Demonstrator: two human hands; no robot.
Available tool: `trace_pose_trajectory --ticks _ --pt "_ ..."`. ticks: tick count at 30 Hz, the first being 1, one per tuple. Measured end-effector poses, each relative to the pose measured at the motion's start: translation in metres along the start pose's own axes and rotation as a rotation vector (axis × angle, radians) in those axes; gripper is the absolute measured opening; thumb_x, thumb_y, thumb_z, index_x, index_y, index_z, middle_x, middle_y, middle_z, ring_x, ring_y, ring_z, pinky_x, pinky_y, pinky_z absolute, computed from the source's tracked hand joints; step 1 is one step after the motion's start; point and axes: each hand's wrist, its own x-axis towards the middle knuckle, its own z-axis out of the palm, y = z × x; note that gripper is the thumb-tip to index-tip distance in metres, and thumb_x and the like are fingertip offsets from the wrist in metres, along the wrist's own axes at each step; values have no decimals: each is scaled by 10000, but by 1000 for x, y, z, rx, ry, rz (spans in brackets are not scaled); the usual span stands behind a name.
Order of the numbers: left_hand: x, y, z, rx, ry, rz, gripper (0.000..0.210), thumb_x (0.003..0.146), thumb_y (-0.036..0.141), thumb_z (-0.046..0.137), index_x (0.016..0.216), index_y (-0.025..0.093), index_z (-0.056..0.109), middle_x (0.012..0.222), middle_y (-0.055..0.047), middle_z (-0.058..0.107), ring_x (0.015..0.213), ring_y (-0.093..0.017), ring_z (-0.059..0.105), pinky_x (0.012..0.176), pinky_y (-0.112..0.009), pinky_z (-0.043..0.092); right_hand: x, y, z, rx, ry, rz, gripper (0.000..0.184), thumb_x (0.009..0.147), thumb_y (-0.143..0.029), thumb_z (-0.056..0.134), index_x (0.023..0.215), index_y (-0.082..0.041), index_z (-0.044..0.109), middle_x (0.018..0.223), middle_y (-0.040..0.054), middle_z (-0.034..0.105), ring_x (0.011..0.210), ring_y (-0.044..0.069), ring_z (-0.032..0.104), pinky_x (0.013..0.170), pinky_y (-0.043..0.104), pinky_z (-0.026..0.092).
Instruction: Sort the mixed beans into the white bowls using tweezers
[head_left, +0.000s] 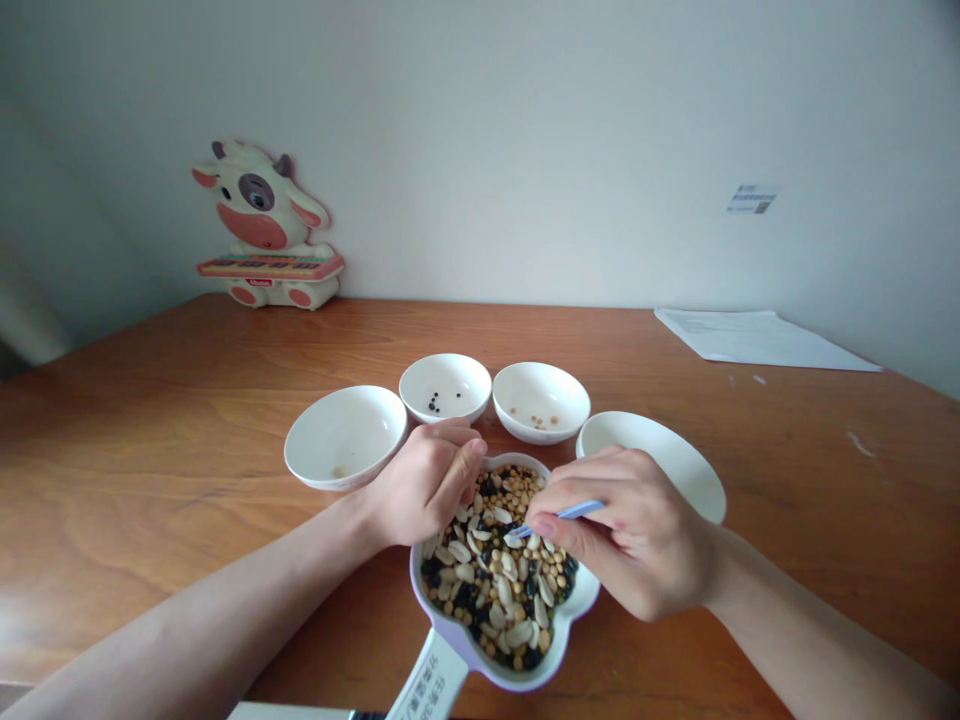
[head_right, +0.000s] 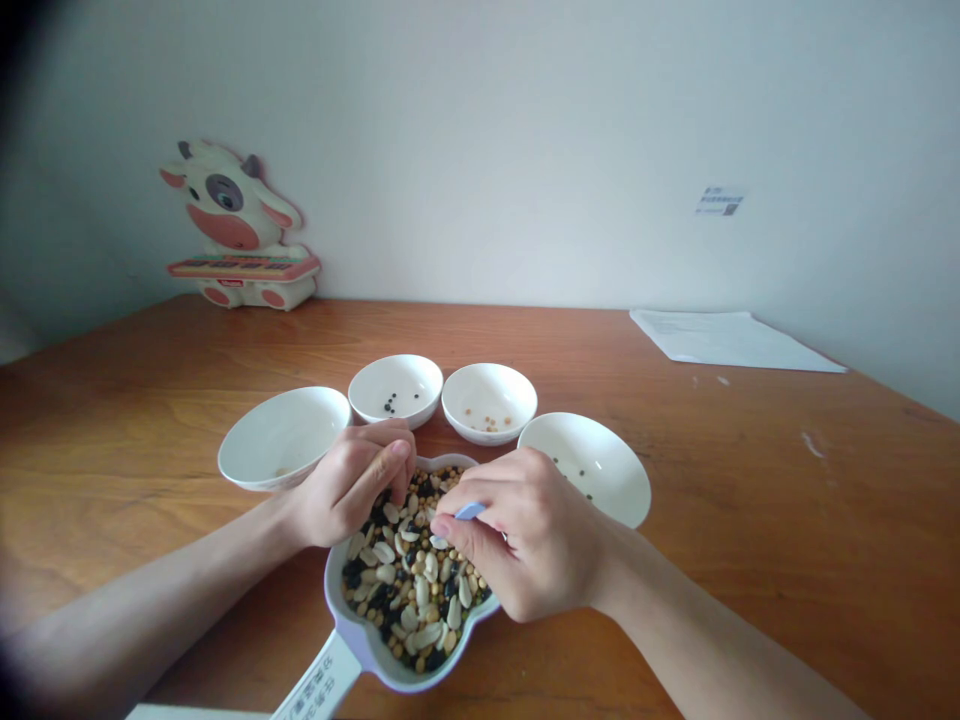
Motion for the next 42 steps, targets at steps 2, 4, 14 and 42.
trace_pose_trajectory --ticks 2,4,14,42 --pt "0 0 0 -2 0 1 633 1034 327 225 558 138 597 609 -69 593 622 -146 563 668 -293 457 0 0 0 4 0 6 169 882 -99 515 782 -133 646 615 27 652 494 111 506 481 246 393" --pt "0 1 0 -1 1 1 631 1033 326 226 558 139 596 611 -70 592 622 -146 562 669 -294 457 1 0 0 11 7 3 160 878 -97 518 781 -134 640 624 29 657 501 111 509 486 244 393" --pt "1 0 0 0 -5 8 626 1033 320 223 556 144 590 600 -63 585 625 -149 558 679 -303 453 1 2 5 11 -63 61 216 895 -143 516 710 -137 628 575 14 592 505 115 480 491 254 363" --pt "-2 3 -9 129 -39 62 434 981 242 281 617 175 509 639 -49 604 569 -140 550 592 -273 488 65 -20 16 312 413 231 196 920 -239 598 818 -139 733 624 33 690 447 100 589 400 203 462"
